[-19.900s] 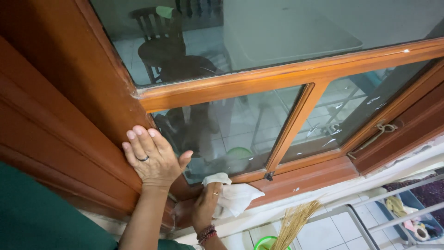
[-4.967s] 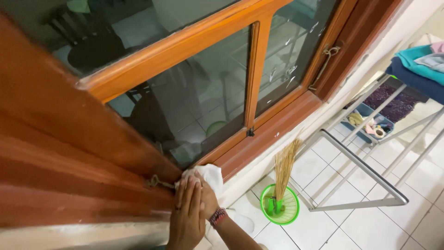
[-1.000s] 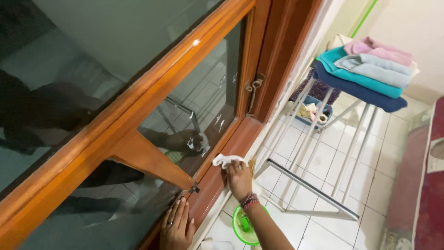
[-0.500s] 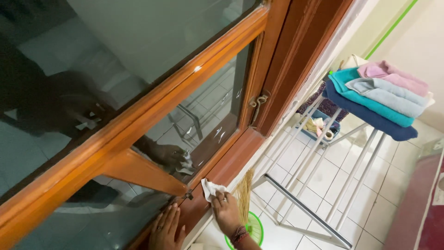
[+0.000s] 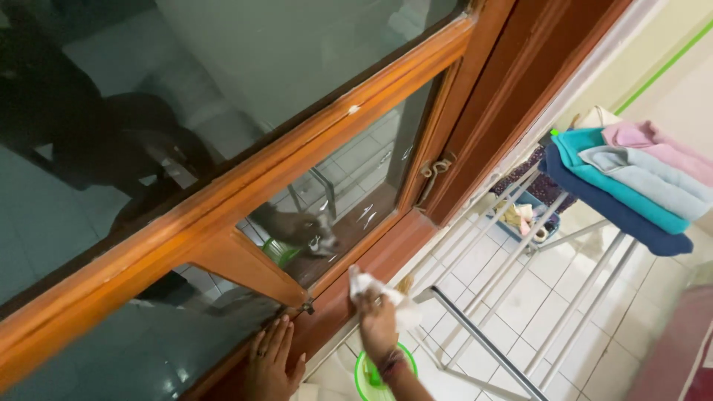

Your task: Wiping and cleaning the glass panes and wooden frames of a window using a white cloth.

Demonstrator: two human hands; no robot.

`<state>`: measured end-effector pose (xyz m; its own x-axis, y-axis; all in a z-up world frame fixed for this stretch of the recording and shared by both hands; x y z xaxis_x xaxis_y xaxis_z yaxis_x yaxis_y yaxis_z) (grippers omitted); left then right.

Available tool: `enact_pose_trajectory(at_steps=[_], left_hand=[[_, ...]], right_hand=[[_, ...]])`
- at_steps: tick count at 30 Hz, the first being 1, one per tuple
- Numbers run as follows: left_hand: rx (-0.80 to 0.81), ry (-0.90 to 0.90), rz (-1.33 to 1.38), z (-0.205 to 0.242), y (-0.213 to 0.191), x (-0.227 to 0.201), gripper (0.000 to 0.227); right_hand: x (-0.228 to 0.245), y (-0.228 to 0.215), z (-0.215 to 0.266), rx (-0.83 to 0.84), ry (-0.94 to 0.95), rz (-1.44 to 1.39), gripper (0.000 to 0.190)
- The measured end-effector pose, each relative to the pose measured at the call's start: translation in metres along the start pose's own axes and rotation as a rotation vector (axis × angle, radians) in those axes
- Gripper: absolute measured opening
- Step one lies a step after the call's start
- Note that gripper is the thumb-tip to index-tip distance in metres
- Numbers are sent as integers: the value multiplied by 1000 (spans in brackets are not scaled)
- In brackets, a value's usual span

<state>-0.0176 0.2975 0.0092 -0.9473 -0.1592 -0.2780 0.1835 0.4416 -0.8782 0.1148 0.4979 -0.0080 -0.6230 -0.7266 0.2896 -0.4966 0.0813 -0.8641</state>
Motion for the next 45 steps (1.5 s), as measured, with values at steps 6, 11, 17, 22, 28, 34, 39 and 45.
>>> enact_pose_trajectory(at_steps=[6,11,17,22,28,34,39,45], left_hand=[[-3,3,-41,8,13,10,68],[117,19,-111,18,26,17,67],[104,-58,-57,1,7,2,72],[68,-77,-62,1,12,3,72],[-37,27,-126,-1,6,0,66],[12,74,-133,-2,-4,-9,65],[17,108,-107,-7,-8,-14,67],[45,85,-102,-1,-4,-7,73]], right_hand=[[32,-12,15,218,-166,-73,42],[-2,-33,-23,49,-225,-82,31],[-4,-22,-16,26,0,-152,26],[36,-19,20,84,-173,-99,39],[-2,-29,-21,308,85,-478,28],[-73,-12,-49,39,9,-144,28],[-120,-56,-97,-149,212,-204,31],[-140,14,-93,107,657,-935,26]])
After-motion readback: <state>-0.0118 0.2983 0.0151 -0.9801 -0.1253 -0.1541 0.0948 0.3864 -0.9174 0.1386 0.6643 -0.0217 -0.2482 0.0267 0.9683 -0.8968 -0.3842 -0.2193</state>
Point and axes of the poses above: each hand's wrist, its own z-axis away from the middle knuckle, its own y-axis out of the palm, x = y × z, the point moved 9 cm from there along -z, towards the middle knuckle, and after that the axes turned 5 degrees about y, right-handed, at the moved point
